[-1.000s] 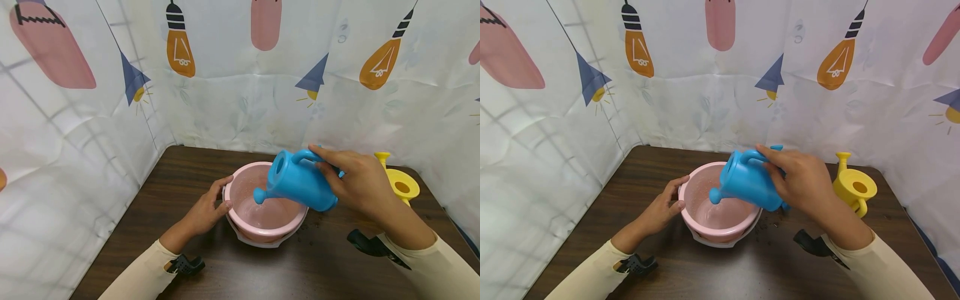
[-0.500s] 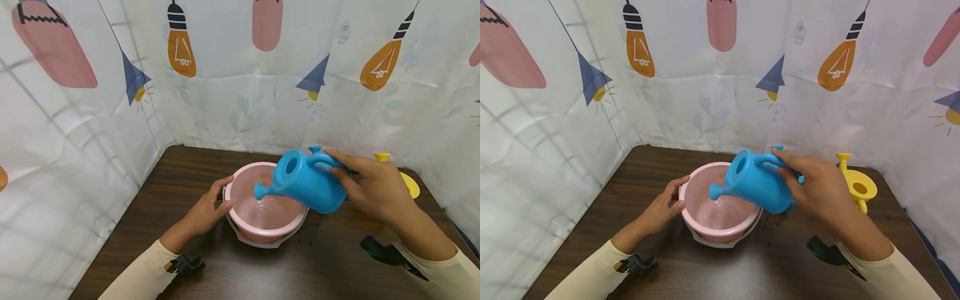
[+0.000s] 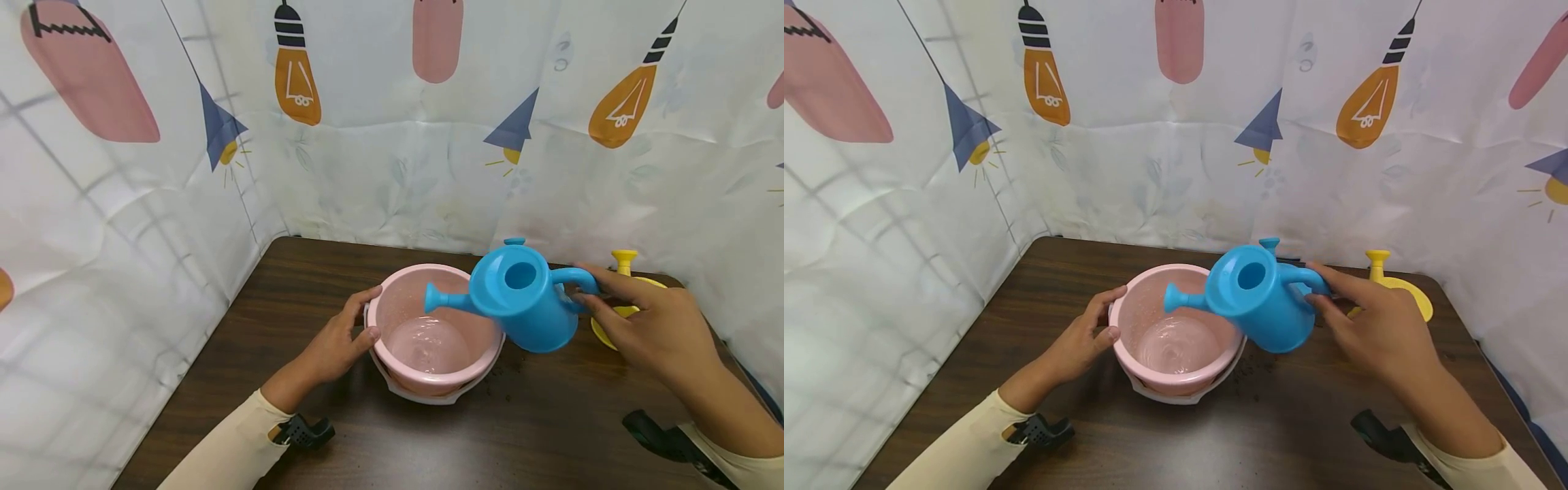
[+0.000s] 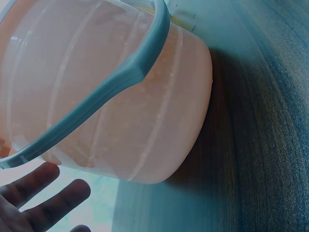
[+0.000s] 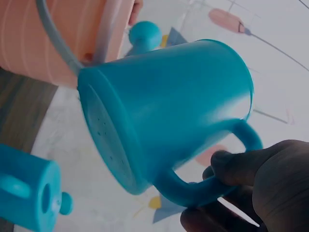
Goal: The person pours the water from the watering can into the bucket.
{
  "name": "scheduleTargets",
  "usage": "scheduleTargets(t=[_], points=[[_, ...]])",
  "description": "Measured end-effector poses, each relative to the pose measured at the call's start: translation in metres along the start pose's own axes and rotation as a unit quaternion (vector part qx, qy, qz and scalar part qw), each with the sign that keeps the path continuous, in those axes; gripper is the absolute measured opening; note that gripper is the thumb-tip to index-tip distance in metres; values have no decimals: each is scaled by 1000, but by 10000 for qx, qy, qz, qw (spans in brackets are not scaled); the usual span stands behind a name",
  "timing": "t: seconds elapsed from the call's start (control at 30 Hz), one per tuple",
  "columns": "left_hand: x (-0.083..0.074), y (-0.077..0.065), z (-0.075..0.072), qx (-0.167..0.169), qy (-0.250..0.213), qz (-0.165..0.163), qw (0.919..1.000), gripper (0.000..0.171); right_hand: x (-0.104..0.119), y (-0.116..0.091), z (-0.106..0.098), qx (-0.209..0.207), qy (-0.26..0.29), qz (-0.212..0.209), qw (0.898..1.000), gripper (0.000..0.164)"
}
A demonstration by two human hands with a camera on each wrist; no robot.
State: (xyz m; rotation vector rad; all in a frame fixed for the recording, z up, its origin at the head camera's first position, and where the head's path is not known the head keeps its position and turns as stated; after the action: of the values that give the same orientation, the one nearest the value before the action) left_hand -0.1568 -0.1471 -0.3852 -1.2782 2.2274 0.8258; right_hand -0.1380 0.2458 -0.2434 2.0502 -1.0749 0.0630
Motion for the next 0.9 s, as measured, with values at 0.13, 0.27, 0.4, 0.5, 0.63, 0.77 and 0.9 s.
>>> scheduleTargets(t=[0.13,0.27,0.4,0.5,0.63,0.77,0.9], points=[[0,0,-1,13,-47,-81,10000,70,-8,-10,2,161,81,116,9998,51],[1,0,0,14,-39,-83,10000,70,-15,-19,7,314,36,412,9987,47],[1,0,0,-3,-24,-21,10000,70,-23,-28,8,261,-118,971,9949,48],[0,0,-1,-11,12,-48,10000,68,-28,-34,7,96,-132,1356,9906,48],[0,0,-1,-13,44,-80,10000,67,-33,-39,6,-192,36,1608,9868,45],[0,0,-1,-22,34,-11,10000,66,-42,-47,4,-413,215,1954,9796,42],[1,0,0,-15,54,20,10000,66,-53,-51,2,-609,308,2340,9698,43]])
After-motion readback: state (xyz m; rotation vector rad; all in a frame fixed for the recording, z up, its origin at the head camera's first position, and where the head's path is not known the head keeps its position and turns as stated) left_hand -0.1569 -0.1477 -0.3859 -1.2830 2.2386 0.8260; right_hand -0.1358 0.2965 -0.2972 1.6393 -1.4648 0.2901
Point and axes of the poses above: each hand's wrist, its own y-axis towards the middle knuckle, its own z-axis out of the palm, x = y × z, the point moved 5 cm from there along y, towards the middle knuckle, and after that the axes turned 13 degrees about y, right-handed, at the moved point
